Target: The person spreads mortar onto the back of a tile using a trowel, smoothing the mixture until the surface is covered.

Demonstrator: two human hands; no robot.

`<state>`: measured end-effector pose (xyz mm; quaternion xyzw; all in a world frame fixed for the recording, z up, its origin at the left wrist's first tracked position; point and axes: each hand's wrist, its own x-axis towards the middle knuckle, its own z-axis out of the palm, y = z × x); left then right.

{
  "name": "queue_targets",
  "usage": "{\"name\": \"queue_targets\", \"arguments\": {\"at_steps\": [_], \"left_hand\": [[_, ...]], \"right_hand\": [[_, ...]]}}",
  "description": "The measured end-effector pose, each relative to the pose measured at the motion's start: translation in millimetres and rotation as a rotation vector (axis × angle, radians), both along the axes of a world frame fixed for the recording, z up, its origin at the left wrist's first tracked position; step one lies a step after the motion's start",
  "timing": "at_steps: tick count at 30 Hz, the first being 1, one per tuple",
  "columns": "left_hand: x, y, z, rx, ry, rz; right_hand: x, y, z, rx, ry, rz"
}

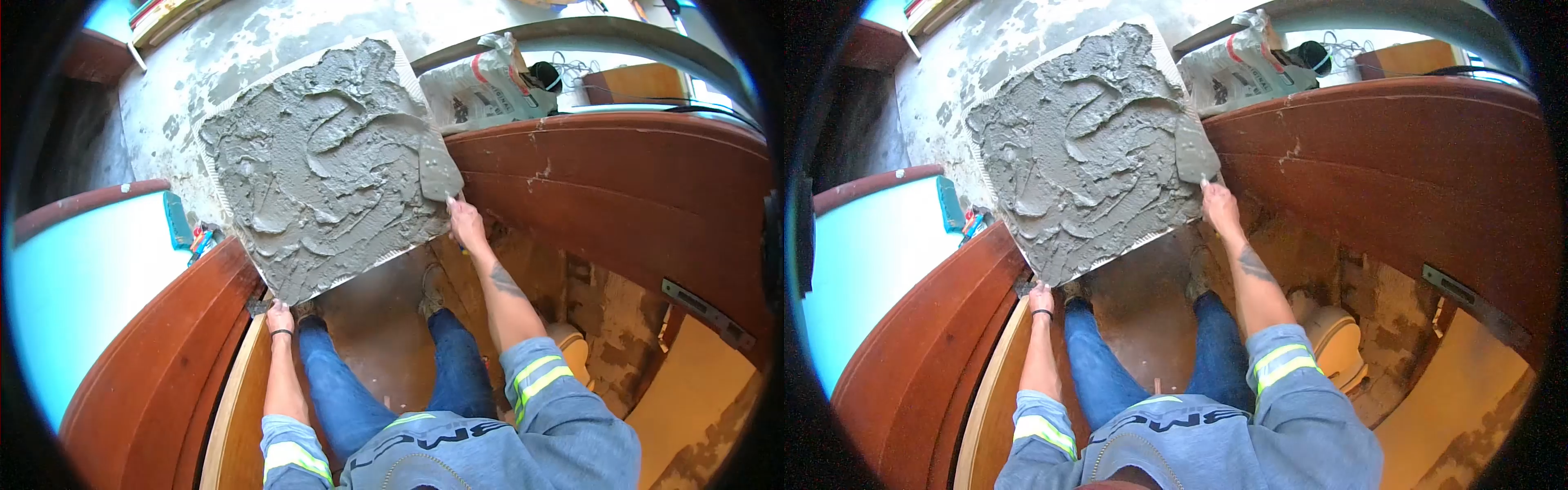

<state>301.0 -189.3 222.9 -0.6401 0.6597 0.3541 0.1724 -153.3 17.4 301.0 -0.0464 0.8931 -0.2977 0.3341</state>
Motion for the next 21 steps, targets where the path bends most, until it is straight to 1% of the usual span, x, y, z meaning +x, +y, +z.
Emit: {"name": "queue_targets", "arguments": {"at_steps": [1,2,4,7,8,9,10,12,13,14,16,18,19,20,21], "left_hand": [[-7,-4,9,0.03,-0.068,-0.081],[-11,-6,8,0.024,-0.058,-0.079],[-4,0,6,0.022,0.017,0.0],[-1,1,2,0.025,0.006,0.018],[-2,-1,2,0.046,-0.003,0.018],[-6,-2,9,0.053,0.002,0.02],[-7,-2,11,0.05,0.001,0.022],[-9,-2,12,0.041,-0.011,0.021],[-7,-4,12,0.081,-0.002,0.033],[-5,-3,13,0.09,-0.004,0.034],[-5,-2,15,0.09,0.018,0.046],[-7,-2,20,0.081,0.017,0.036],[-7,-4,21,0.066,0.016,0.023],[-7,-7,18,0.062,0.025,0.032],[-6,-8,14,0.06,0.032,0.036]], "right_hand": [[13,7,9,-0.108,-0.149,-0.121],[22,9,19,-0.085,-0.301,-0.248],[46,12,29,-0.188,-0.523,-0.5],[67,-25,18,-0.618,-0.816,-0.82],[66,-49,6,-0.762,-0.874,-0.879],[60,-80,-2,-0.74,-0.831,-0.88],[53,-109,-8,-0.815,-0.832,-0.866],[34,-162,-9,-0.929,-0.893,-0.838],[24,-182,-14,-0.979,-0.999,-0.829],[19,-199,-13,-0.897,-0.964,-0.79],[19,-206,-7,-0.71,-0.902,-0.598],[12,-179,-7,-0.302,-0.46,-0.065],[-8,-147,-34,-0.107,-0.005,0.431],[-9,-141,4,0.223,0.19,0.509],[-15,-130,24,0.292,0.292,0.559]]}}
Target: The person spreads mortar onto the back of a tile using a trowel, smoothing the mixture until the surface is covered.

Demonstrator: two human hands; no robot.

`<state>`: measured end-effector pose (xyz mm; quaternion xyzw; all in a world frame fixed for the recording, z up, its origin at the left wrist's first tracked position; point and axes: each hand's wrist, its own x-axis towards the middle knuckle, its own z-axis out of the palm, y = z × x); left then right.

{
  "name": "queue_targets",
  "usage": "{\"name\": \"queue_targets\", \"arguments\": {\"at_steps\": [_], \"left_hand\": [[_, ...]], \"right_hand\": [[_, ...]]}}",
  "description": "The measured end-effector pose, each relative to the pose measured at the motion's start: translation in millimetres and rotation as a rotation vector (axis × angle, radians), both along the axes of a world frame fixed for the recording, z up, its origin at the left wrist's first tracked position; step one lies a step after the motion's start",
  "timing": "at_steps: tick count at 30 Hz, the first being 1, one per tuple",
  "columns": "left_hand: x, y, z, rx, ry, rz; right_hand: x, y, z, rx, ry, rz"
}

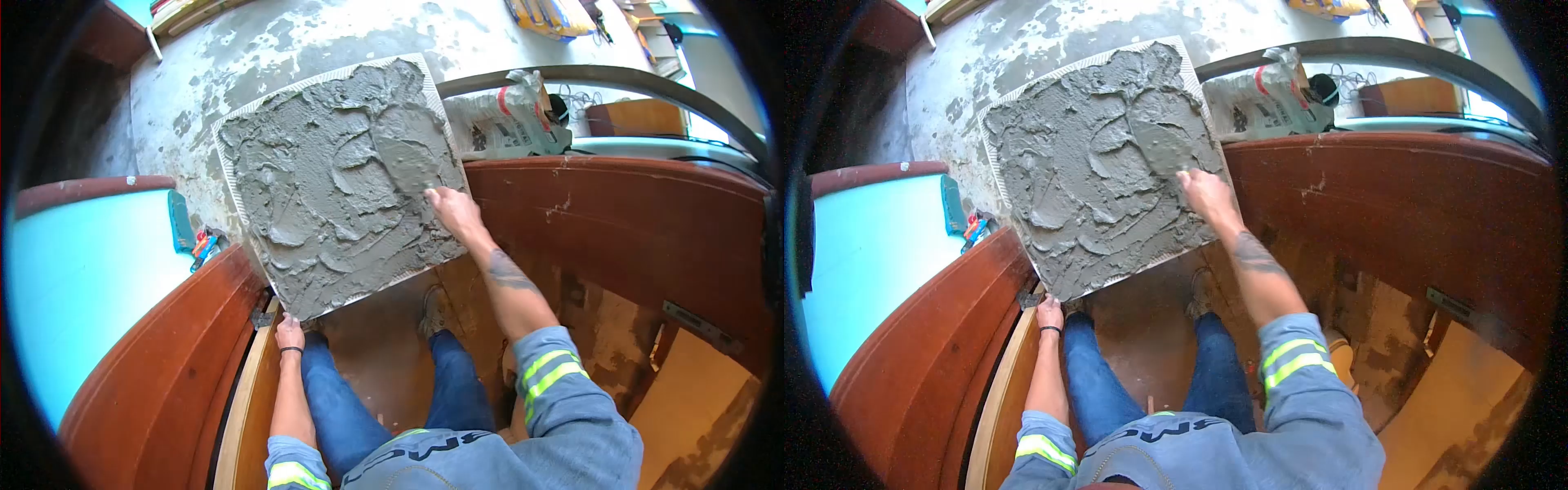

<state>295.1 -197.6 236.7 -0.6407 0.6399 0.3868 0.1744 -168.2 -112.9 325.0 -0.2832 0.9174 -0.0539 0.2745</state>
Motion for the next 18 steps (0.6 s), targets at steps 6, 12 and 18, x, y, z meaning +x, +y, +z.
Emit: {"name": "queue_targets", "arguments": {"at_steps": [6,12,18], "left_hand": [[-10,3,17,0.02,-0.072,-0.031],[-10,2,8,0.035,-0.048,-0.005],[-4,5,7,0.015,-0.032,-0.01]], "right_hand": [[-58,-29,15,0.038,0.001,-0.141],[31,4,-5,-0.742,-0.958,-1.131],[10,-74,-46,-1.007,-1.201,-1.369]]}}
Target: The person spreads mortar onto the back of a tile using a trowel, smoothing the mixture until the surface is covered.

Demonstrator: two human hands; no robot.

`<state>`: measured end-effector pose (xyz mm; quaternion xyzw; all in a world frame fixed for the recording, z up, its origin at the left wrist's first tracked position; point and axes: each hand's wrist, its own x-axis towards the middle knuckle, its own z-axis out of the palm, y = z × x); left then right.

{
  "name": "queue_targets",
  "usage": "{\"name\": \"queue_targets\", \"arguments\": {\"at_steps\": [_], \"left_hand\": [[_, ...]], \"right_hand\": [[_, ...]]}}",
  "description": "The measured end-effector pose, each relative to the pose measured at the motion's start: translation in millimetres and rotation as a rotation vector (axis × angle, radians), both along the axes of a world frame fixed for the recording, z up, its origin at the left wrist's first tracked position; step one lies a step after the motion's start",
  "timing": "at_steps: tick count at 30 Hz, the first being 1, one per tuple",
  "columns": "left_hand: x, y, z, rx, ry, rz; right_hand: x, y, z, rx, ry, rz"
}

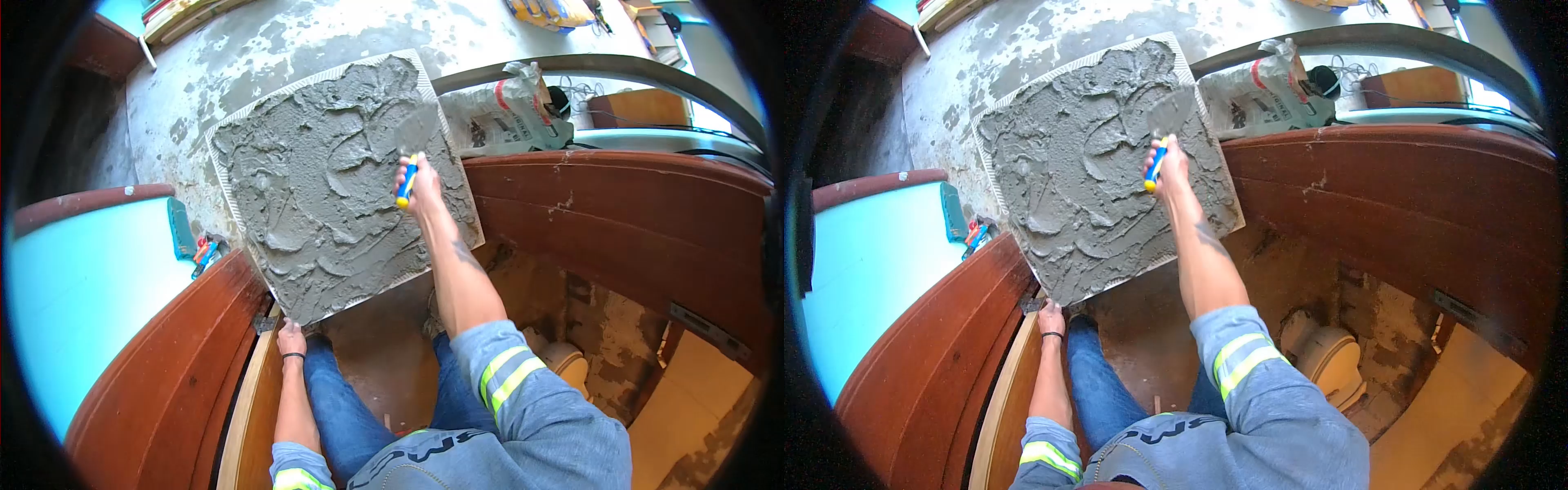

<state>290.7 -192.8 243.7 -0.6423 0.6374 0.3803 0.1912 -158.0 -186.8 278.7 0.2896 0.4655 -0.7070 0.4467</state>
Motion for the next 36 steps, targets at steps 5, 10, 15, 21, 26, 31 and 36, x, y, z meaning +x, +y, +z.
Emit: {"name": "queue_targets", "arguments": {"at_steps": [5,10,15,21,26,31,36], "left_hand": [[8,4,-3,-0.027,0.041,0.029],[7,2,-6,0.008,0.031,0.049],[3,2,5,0.0,0.019,0.034],[2,2,7,-0.003,0.072,0.084],[5,-1,4,0.004,0.044,0.05],[4,-2,4,0.016,0.054,0.052],[5,0,3,0.035,0.071,0.065]], "right_hand": [[-44,-26,-6,0.309,0.237,0.403],[-61,59,50,0.957,1.079,1.286],[-74,25,58,1.077,1.326,1.381],[-113,-2,-9,1.024,1.108,1.109],[-48,11,40,0.163,0.107,0.452],[-43,-54,-2,-0.081,-0.067,0.112],[-70,-111,4,0.051,0.072,0.173]]}}
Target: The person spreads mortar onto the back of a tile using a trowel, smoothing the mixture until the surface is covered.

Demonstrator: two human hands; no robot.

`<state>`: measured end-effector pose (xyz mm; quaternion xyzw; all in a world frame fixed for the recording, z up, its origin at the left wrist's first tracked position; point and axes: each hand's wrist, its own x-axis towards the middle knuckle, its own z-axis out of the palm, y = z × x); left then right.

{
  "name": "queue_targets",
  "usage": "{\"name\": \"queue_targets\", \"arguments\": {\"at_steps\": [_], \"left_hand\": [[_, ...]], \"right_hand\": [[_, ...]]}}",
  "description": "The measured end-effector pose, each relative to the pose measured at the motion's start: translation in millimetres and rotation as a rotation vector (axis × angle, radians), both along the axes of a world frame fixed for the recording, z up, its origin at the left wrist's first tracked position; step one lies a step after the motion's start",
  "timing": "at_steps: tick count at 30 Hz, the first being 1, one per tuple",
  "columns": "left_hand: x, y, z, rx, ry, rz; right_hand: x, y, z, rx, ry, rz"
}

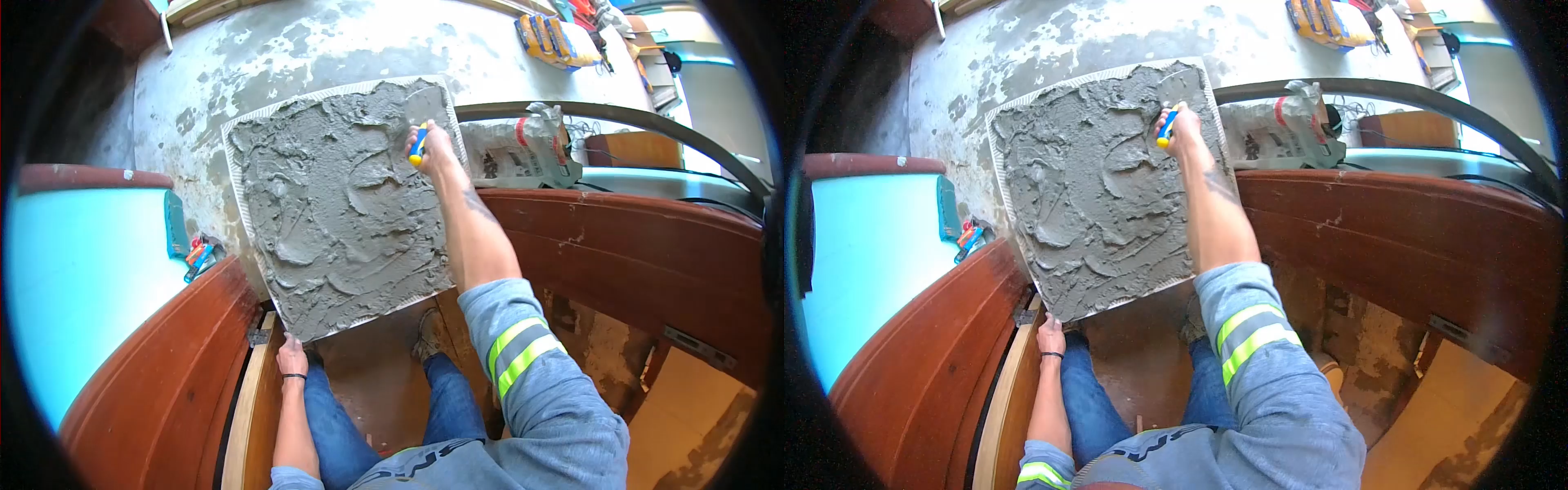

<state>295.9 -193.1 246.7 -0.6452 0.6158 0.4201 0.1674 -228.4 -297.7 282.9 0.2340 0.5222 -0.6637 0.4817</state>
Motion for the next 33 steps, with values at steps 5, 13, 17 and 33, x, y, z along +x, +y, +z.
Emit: {"name": "queue_targets", "arguments": {"at_steps": [5,13,17,33], "left_hand": [[0,-3,6,0.005,-0.001,0.015],[1,-2,4,-0.006,0.059,0.058],[0,-3,7,-0.018,0.049,0.047],[10,-4,-1,0.025,0.08,0.056]], "right_hand": [[-32,15,-6,0.237,0.257,0.348],[59,67,22,0.222,0.132,0.632],[117,96,28,0.123,-0.031,0.243],[80,11,30,0.521,0.817,1.077]]}}
